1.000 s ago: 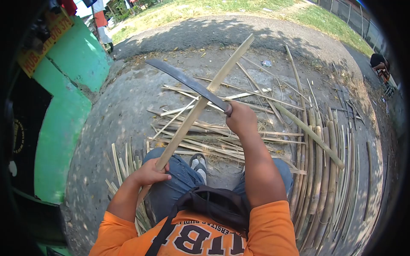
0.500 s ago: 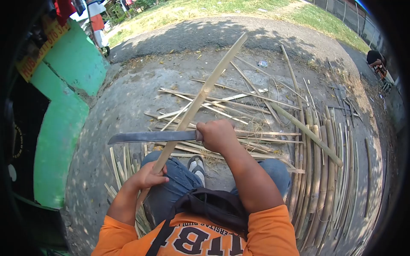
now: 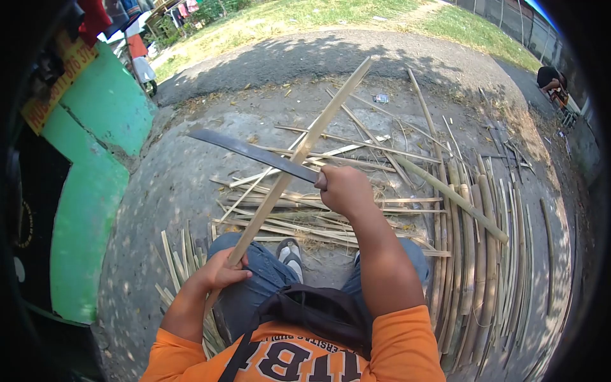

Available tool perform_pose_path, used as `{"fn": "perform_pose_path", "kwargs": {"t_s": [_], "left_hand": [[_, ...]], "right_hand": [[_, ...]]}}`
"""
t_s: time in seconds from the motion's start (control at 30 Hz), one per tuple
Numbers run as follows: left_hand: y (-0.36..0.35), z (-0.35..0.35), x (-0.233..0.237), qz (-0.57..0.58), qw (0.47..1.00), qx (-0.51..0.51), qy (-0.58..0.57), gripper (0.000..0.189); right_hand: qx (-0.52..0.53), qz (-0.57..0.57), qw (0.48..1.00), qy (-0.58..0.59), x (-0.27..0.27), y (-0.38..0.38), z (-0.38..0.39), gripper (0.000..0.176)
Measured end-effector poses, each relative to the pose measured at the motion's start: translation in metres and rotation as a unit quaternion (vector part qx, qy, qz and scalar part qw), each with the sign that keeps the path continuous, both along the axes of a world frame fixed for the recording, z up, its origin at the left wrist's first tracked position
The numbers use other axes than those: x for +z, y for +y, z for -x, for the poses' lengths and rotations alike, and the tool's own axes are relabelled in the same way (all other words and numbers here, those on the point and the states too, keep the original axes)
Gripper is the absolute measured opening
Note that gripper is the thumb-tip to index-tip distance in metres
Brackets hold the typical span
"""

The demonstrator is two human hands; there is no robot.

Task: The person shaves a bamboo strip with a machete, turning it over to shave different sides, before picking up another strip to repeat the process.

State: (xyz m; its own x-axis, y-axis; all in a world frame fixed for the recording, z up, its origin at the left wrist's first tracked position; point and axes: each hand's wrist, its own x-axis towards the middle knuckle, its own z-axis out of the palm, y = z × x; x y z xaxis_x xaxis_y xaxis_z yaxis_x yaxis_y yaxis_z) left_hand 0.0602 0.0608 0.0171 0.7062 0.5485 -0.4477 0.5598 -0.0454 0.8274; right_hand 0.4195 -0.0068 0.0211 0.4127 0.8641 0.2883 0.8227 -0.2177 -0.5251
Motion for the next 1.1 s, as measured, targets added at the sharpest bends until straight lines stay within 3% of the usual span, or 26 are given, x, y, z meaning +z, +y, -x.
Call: {"fn": "perform_pose_path", "kwargs": {"t_s": [0.1,0.2,0.3,0.43,0.67,1.1], "left_hand": [[-0.003,0.003,-0.003,-0.013,1.0,0.003,0.013,0.033],[-0.011,0.001,-0.001,-0.066,0.997,0.016,0.042,0.034],[-0.011,0.004,-0.009,-0.065,0.997,0.013,0.027,0.034],[-0.013,0.001,-0.008,-0.068,0.997,0.009,0.031,0.034],[-0.011,0.002,-0.006,-0.068,0.997,0.002,0.043,0.034],[-0.012,-0.002,0.0,-0.087,0.994,-0.018,0.06,0.037]], "right_hand": [[0.065,0.026,0.995,-0.066,0.009,-0.005,0.002,0.008],[0.032,0.018,0.999,-0.007,-0.002,-0.001,-0.007,0.007],[-0.005,-0.041,0.999,-0.031,-0.013,0.004,-0.023,0.008],[-0.058,-0.057,0.996,0.025,-0.017,0.001,-0.043,0.016],[-0.039,-0.038,0.998,-0.015,-0.006,-0.002,-0.028,0.018],[-0.105,-0.029,0.994,0.003,-0.012,-0.004,-0.049,0.016]]}}
